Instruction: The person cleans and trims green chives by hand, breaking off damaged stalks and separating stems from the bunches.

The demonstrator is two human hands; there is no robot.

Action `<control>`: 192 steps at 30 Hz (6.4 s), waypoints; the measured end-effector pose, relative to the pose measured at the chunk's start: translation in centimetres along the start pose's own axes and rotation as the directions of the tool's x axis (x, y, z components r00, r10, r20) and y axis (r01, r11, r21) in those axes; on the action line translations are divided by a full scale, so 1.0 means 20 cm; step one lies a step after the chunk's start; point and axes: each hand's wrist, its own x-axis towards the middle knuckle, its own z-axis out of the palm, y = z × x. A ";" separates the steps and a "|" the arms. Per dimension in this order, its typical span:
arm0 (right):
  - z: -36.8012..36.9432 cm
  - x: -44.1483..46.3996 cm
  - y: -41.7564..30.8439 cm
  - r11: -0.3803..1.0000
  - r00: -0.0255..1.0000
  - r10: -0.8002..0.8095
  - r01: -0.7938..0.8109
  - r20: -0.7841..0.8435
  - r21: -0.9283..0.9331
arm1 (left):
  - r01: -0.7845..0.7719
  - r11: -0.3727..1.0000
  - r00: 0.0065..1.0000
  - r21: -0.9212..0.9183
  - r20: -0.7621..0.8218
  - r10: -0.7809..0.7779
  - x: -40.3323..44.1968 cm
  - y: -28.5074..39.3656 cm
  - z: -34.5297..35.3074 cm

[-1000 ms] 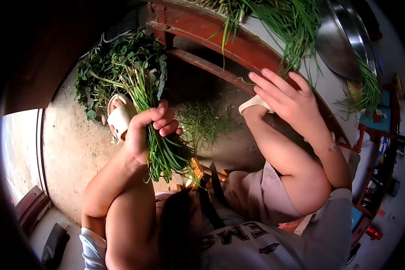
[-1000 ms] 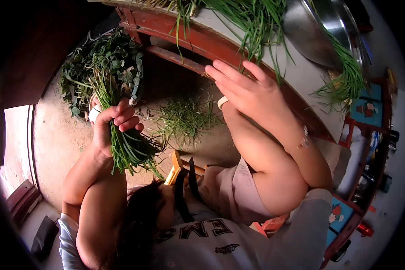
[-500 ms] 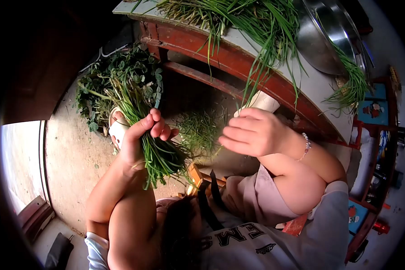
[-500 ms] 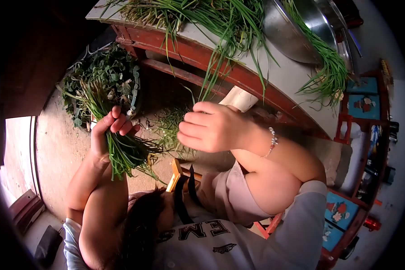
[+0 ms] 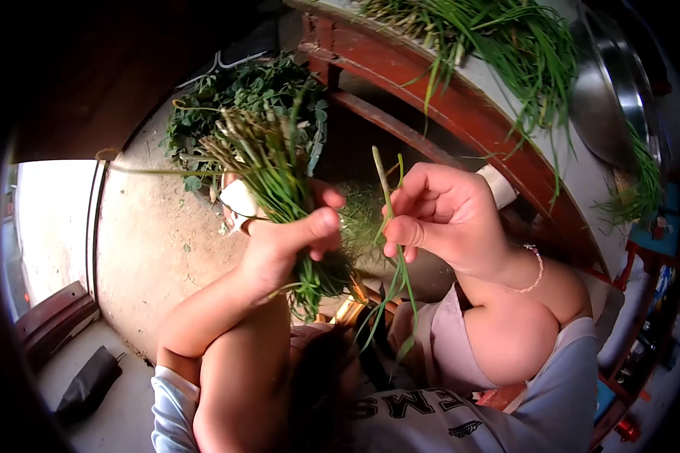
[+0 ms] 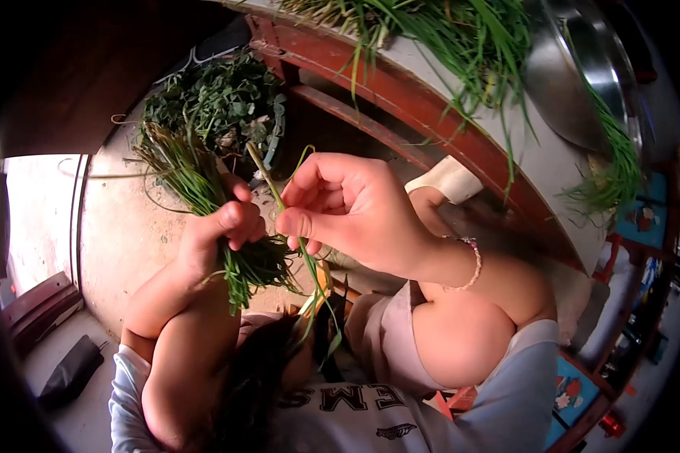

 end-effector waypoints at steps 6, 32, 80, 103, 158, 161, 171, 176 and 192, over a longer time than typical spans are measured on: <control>0.07 0.04 0.07 0.999 0.995 0.041 -0.040 -0.095 0.005 | 0.053 0.989 0.994 0.136 0.084 -0.065 -0.01 0.03 0.02; -0.12 0.18 0.06 0.688 0.748 -0.588 0.263 -0.307 -0.677 | 0.191 0.951 0.977 0.241 -0.142 -0.160 -0.03 0.07 0.10; -0.27 0.15 0.17 0.904 0.938 0.087 -0.215 -0.334 -0.370 | 0.200 0.961 0.974 0.191 -0.143 -0.174 -0.02 0.04 0.12; -0.17 0.13 0.08 0.865 0.992 -0.115 0.126 -0.053 0.485 | 0.195 0.980 0.966 -0.038 -0.168 -0.198 0.02 0.03 0.07; -0.16 0.09 -0.17 0.541 0.971 -0.237 0.101 0.036 0.835 | 0.117 0.991 0.970 0.067 0.206 -0.128 0.12 -0.03 -0.01; -0.15 0.09 -0.16 0.542 0.975 -0.221 0.097 0.031 0.835 | 0.086 0.994 0.980 0.061 0.172 -0.096 0.11 -0.04 -0.01; -0.22 0.07 -0.14 0.611 0.978 -0.208 0.109 0.026 0.784 | -0.023 0.999 0.991 0.041 -0.127 0.029 0.15 -0.07 -0.04; -0.23 0.06 -0.12 0.627 0.980 -0.201 0.133 -0.006 0.768 | -0.056 0.989 0.967 0.134 -0.238 0.087 0.16 -0.07 -0.05; -0.21 0.02 -0.19 0.616 0.951 -0.289 0.270 -0.107 0.740 | 0.114 0.992 0.858 0.045 -0.508 -0.076 0.26 -0.14 -0.19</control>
